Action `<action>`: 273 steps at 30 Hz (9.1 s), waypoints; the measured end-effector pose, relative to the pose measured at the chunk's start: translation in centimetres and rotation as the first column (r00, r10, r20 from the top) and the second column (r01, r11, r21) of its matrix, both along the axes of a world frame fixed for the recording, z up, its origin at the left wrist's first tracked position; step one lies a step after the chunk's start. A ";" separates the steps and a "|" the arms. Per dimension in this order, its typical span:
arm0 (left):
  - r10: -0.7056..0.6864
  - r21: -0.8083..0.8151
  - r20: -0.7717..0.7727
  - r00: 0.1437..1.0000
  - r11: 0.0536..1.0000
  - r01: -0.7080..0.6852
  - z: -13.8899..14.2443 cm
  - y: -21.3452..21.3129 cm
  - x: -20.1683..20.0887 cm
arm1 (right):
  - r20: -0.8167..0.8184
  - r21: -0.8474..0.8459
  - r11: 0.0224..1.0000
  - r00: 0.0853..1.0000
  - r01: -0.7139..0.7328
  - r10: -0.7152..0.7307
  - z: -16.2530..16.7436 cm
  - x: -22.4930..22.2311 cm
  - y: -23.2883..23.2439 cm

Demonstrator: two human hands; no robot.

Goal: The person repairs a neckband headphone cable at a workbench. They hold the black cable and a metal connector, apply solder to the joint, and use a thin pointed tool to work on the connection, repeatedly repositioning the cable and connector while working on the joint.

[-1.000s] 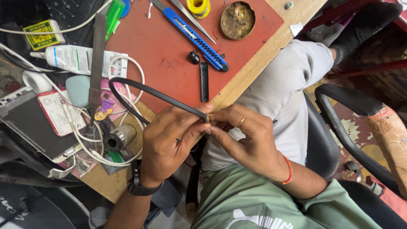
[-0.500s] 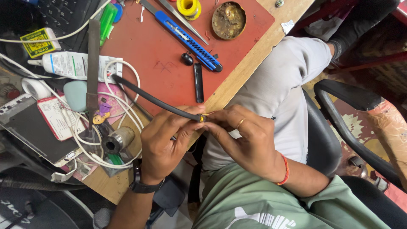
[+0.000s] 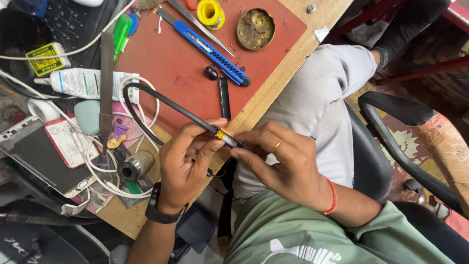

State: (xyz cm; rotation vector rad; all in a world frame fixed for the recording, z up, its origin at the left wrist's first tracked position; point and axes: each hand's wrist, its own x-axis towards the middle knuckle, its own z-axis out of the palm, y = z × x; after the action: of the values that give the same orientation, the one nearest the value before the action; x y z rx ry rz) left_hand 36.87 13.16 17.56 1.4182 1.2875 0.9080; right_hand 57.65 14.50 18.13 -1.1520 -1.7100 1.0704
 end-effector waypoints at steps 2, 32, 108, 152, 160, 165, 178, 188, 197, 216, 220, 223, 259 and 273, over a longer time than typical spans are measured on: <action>-0.014 -0.033 0.057 0.998 0.999 0.015 -0.2 -0.1 -0.3 | 0.006 -0.006 0.998 0.998 -0.061 0.061 0.1 0.4 0.3; 0.026 -0.385 0.312 0.950 0.917 0.101 0.3 0.1 0.2 | 0.198 0.744 0.621 0.969 -0.245 0.146 -2.1 2.3 5.3; -0.044 0.059 -0.232 0.972 0.997 0.059 1.9 0.3 1.2 | 0.229 0.407 0.904 0.973 -0.129 0.036 -0.8 0.4 2.1; 0.167 0.143 -0.157 0.973 0.979 -0.145 0.9 -0.7 2.1 | -0.254 -0.159 0.983 0.959 0.087 -0.126 -3.1 -1.7 -1.2; 0.164 0.227 -0.313 0.936 0.969 -0.094 0.8 -0.9 2.3 | -0.242 -0.178 0.982 0.965 0.057 -0.100 -3.0 -1.3 -0.8; 0.087 0.237 -0.325 0.942 0.971 -0.008 1.2 -0.7 2.1 | -0.196 -0.166 0.979 0.969 0.115 -0.147 -3.0 -1.4 -0.8; 0.044 0.157 -0.198 0.979 0.988 -0.013 1.5 -0.2 1.4 | -0.201 -0.080 0.996 0.978 0.039 -0.054 -3.0 -0.8 -1.1; 0.078 0.062 -0.119 0.990 0.996 -0.071 1.6 -0.5 1.7 | -0.260 -0.147 0.989 0.963 0.035 -0.073 -3.6 0.0 -2.5; 0.103 0.053 -0.151 0.983 0.994 -0.096 1.3 -0.5 1.8 | -0.089 0.081 0.997 0.996 0.019 -0.012 -3.4 0.4 -2.3; 0.137 -0.018 -0.085 0.987 0.990 -0.139 1.2 -0.7 2.1 | -0.043 0.153 0.988 0.998 -0.034 0.041 -3.6 1.0 -1.9; 0.164 -0.096 0.051 0.985 0.983 -0.159 1.3 -0.7 2.4 | -0.053 0.188 0.982 0.998 -0.018 0.028 -3.7 0.9 -2.0; 0.171 -0.110 0.068 0.983 0.980 -0.163 1.4 -0.8 2.4 | -0.051 0.190 0.982 0.998 -0.018 0.028 -3.9 0.9 -2.0; 0.183 -0.132 0.144 0.972 0.978 -0.165 0.2 -1.1 1.8 | -0.069 0.289 0.957 0.998 0.029 -0.009 -3.6 0.6 -1.7; 0.206 -0.127 0.117 0.972 0.973 -0.191 0.1 -1.1 2.5 | -0.166 -0.066 0.980 0.966 0.190 -0.199 -2.5 -0.9 -2.8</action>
State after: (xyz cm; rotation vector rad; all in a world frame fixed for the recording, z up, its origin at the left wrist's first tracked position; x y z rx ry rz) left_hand 39.41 12.04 17.71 1.1369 1.3779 1.0252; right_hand 56.70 11.70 15.62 -1.1957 -1.4134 1.0620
